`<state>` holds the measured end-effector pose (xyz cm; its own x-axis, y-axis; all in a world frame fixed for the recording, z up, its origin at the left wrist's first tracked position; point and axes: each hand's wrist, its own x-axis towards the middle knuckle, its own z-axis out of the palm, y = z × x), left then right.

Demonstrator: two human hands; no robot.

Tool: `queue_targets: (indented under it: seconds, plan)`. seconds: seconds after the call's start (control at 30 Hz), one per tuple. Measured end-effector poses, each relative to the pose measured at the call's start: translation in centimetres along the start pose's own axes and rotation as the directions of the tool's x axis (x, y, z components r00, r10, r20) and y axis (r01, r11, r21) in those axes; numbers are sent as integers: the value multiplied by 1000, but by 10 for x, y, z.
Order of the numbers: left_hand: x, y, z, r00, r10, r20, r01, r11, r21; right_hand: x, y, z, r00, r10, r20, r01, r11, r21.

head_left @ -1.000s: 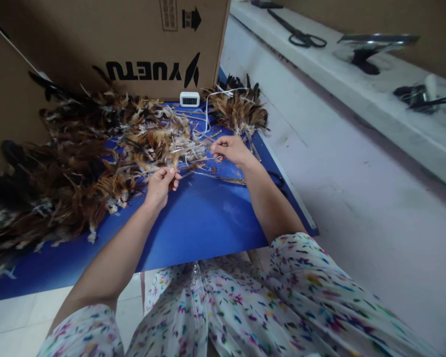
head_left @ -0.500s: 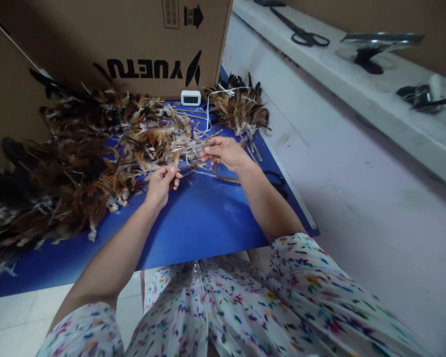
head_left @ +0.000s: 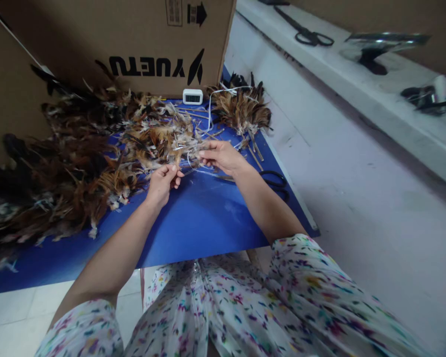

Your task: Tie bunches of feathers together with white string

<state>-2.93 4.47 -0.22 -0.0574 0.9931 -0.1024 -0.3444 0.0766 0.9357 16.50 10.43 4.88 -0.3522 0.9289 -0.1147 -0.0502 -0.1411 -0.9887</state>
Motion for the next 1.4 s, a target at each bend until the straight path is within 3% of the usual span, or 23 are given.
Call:
queue_targets:
  seconds: [0.23,0.43,0.63,0.9,1.2,1.4]
  plan:
    - [-4,4,4,996,-92,-3,92,993,-68,-5,3,11,998,-40,47,42,998,-49]
    - [-8,8,8,968,-243,56,248,960,-128,-7,10,22,986,-137,92,150,975,-163]
    - [-10,8,9,941,-316,118,331,933,-143,-3,20,22,967,-204,149,238,934,-268]
    - [-11,10,9,931,-337,141,357,923,-145,-1,22,22,934,-298,198,352,862,-365]
    - [-12,12,11,916,-371,152,392,909,-139,-1,23,23,896,-363,255,436,824,-362]
    - [-11,10,8,933,-304,194,330,937,-119,0,26,21,903,-357,238,424,831,-361]
